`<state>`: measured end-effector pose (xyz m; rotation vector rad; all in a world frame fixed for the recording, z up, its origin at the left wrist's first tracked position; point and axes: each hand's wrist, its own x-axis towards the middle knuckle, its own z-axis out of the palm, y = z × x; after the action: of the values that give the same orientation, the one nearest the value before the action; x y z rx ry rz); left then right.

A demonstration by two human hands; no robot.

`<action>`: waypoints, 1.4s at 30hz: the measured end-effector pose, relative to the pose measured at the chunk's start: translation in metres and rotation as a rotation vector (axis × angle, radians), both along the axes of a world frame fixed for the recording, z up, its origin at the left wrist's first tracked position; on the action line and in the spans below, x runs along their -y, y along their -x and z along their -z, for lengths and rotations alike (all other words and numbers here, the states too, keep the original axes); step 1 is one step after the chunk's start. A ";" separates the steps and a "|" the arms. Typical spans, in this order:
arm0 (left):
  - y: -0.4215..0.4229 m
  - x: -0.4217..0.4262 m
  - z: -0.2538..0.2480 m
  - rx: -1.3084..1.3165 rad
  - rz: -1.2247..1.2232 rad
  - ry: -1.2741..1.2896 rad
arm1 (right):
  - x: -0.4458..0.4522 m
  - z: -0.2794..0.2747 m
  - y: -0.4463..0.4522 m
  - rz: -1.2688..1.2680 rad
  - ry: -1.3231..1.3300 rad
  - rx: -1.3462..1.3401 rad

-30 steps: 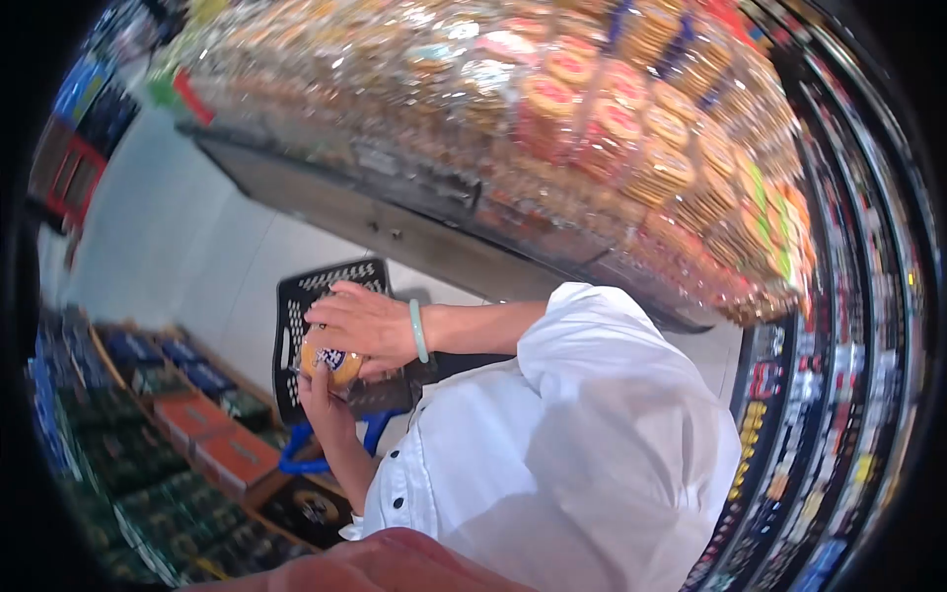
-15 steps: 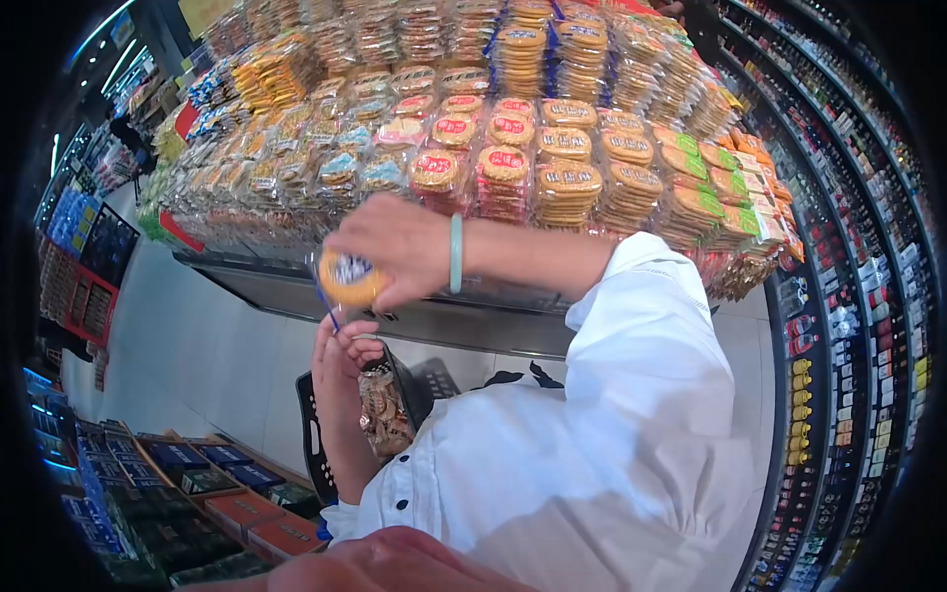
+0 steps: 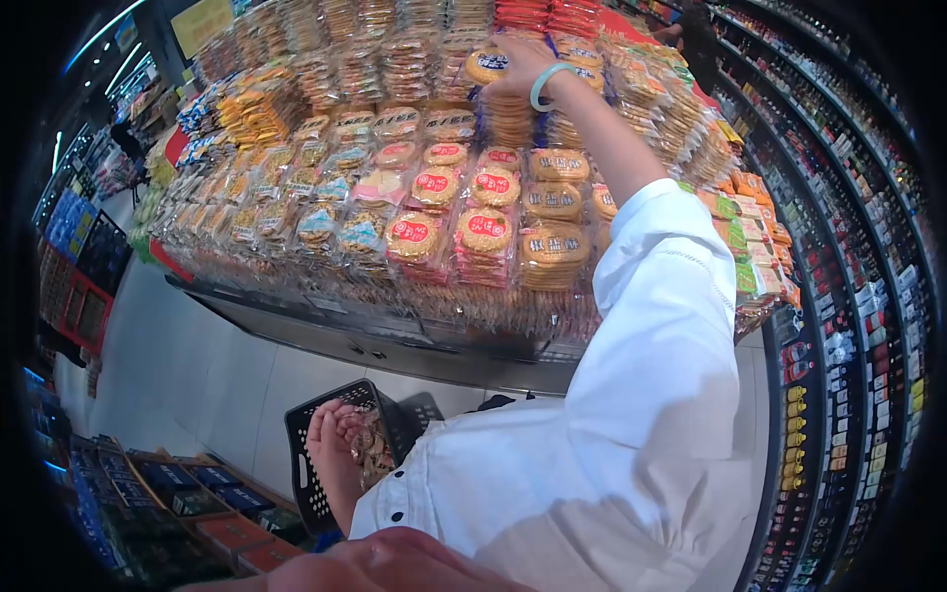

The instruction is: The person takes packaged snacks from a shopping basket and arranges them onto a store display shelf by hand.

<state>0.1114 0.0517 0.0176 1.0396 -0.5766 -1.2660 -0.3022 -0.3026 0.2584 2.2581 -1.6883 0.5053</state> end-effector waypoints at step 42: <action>0.108 0.061 -0.097 0.010 0.124 0.579 | -0.222 0.060 -0.187 -0.781 0.157 0.238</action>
<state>0.0034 -0.0093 0.1148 0.5316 -0.9579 -1.1019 -0.1155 -0.0809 0.1984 2.7526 -0.7320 1.0557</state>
